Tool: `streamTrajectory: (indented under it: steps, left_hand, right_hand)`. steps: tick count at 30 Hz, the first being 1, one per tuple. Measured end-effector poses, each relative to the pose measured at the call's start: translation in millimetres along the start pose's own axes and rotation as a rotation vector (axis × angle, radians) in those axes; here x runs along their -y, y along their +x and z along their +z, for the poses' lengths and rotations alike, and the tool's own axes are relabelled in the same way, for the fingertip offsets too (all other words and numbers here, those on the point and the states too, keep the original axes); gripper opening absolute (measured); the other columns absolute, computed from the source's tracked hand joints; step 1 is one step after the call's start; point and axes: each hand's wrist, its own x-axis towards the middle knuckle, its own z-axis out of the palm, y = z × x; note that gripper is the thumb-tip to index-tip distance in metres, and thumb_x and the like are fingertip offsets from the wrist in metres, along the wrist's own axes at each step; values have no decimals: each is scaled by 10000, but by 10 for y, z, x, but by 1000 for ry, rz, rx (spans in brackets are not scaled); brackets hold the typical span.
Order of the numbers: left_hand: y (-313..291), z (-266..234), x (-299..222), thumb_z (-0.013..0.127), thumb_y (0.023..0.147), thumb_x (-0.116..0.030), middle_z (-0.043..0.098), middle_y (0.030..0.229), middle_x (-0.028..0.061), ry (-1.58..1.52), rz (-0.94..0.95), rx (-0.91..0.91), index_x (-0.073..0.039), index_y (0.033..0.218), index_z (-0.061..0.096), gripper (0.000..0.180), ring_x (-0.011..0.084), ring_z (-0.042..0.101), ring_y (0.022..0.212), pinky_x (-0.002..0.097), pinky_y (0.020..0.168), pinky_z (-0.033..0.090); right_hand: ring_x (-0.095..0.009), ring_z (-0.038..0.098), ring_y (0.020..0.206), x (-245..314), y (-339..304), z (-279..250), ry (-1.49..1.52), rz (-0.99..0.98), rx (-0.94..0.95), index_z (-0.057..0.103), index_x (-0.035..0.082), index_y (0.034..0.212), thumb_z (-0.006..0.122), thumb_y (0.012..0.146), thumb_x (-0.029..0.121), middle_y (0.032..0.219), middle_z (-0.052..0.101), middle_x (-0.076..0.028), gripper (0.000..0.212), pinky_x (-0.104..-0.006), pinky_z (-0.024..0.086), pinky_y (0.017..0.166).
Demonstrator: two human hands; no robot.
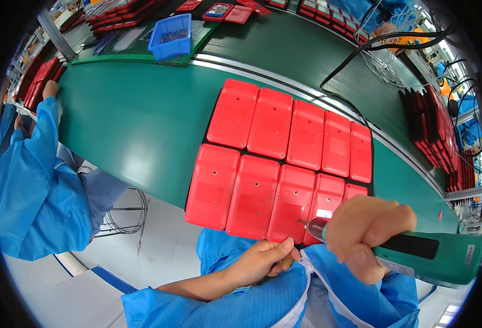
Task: The person fastens screws into red electronic enclosures using an electric screwdriver on a factory assembly line.
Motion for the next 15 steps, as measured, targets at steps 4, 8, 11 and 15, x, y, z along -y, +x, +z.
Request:
streamTrajectory:
  steps: [4, 8, 11, 15]
  left_hand:
    - [-71, 42, -103, 336, 909, -295, 452, 660, 32, -94, -68, 18, -18, 873, 519, 335, 68, 339, 510, 189, 448, 273]
    - [-236, 108, -82, 356, 893, -167, 521, 792, 75, -45, -16, 22, -5, 929, 493, 215, 77, 425, 595, 177, 511, 332]
    - [-319, 61, -81, 360, 897, -161, 526, 839, 91, 93, 52, 48, 2, 1003, 450, 214, 84, 448, 632, 172, 554, 352]
    - [-342, 171, -76, 386, 901, -229, 515, 811, 89, 55, 181, 45, -19, 1002, 431, 237, 89, 422, 615, 175, 511, 300]
  right_hand:
    - [-177, 493, 420, -9, -45, 57, 18, -32, -56, 372, 56, 668, 523, 641, -84, 507, 483, -65, 209, -316, 438, 416]
    - [-174, 508, 449, -1, -104, 75, 21, 48, -116, 398, 50, 661, 508, 671, -70, 505, 486, -77, 164, -310, 457, 456]
    - [-154, 504, 453, -8, -116, 7, 60, 89, -105, 403, 53, 808, 490, 727, -57, 542, 479, -71, 162, -301, 452, 459]
    - [-168, 504, 451, 128, -213, -36, 208, 44, -164, 392, 87, 861, 549, 750, -1, 553, 472, -66, 212, -307, 446, 465]
